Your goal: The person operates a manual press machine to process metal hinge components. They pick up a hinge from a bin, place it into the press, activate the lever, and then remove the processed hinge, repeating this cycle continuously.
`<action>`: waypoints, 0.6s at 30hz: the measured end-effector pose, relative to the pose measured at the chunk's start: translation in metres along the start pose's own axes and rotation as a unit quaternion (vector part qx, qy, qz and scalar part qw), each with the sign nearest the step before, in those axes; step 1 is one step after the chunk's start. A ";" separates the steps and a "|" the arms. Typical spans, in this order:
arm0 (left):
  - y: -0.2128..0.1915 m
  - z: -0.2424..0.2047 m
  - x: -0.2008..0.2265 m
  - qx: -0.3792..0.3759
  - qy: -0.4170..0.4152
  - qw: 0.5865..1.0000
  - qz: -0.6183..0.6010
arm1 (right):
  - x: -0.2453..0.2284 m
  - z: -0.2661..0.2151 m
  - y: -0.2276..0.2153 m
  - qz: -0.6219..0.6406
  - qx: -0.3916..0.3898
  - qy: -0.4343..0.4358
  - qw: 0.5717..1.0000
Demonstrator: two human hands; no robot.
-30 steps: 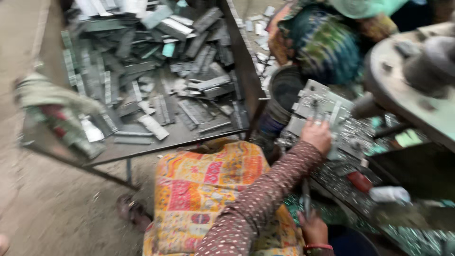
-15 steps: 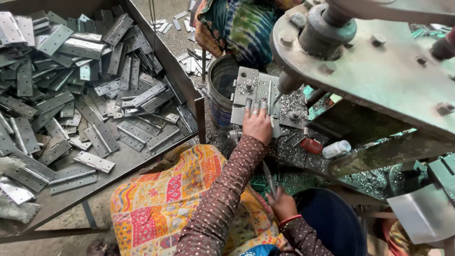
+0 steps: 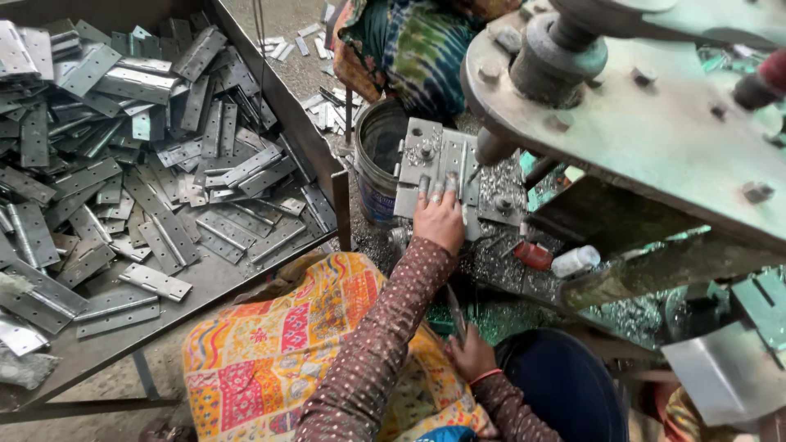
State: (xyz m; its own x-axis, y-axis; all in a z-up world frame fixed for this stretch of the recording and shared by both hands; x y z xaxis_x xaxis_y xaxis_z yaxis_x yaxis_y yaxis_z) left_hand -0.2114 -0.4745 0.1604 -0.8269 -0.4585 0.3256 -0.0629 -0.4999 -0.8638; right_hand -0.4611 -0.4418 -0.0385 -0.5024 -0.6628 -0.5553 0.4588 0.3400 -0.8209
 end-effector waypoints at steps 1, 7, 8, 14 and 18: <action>-0.004 0.001 0.000 0.010 0.005 1.000 0.004 | 0.004 0.004 0.001 -0.015 -0.020 0.025 0.999; 0.000 0.014 -0.011 0.013 0.030 0.999 0.014 | 0.018 0.010 -0.026 -0.051 -0.170 0.141 0.974; 0.007 0.024 -0.012 0.007 0.025 0.999 0.023 | 0.017 0.013 -0.031 -0.042 -0.159 0.121 0.979; 0.033 0.046 -0.016 0.003 0.008 1.000 0.012 | 0.012 0.009 0.009 -0.020 -0.060 0.076 0.995; 0.021 0.034 -0.018 -0.081 0.032 0.996 -0.013 | 0.002 -0.004 0.010 0.004 -0.081 0.089 0.993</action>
State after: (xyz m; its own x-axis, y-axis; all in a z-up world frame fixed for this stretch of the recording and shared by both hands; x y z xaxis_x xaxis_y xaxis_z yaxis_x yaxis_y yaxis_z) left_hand -0.1788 -0.5012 0.1491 -0.8570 -0.3976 0.3278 -0.1698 -0.3828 -0.9081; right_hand -0.4606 -0.4372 -0.0485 -0.6270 -0.5365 -0.5648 0.3465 0.4574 -0.8190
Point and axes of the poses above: each hand's wrist, its own z-axis towards the middle knuckle, its own y-axis out of the palm, x = y × z, the point moved 5 cm from there along z, towards the middle knuckle, and after that the axes turned 9 degrees about -y, right-handed, at the moved point
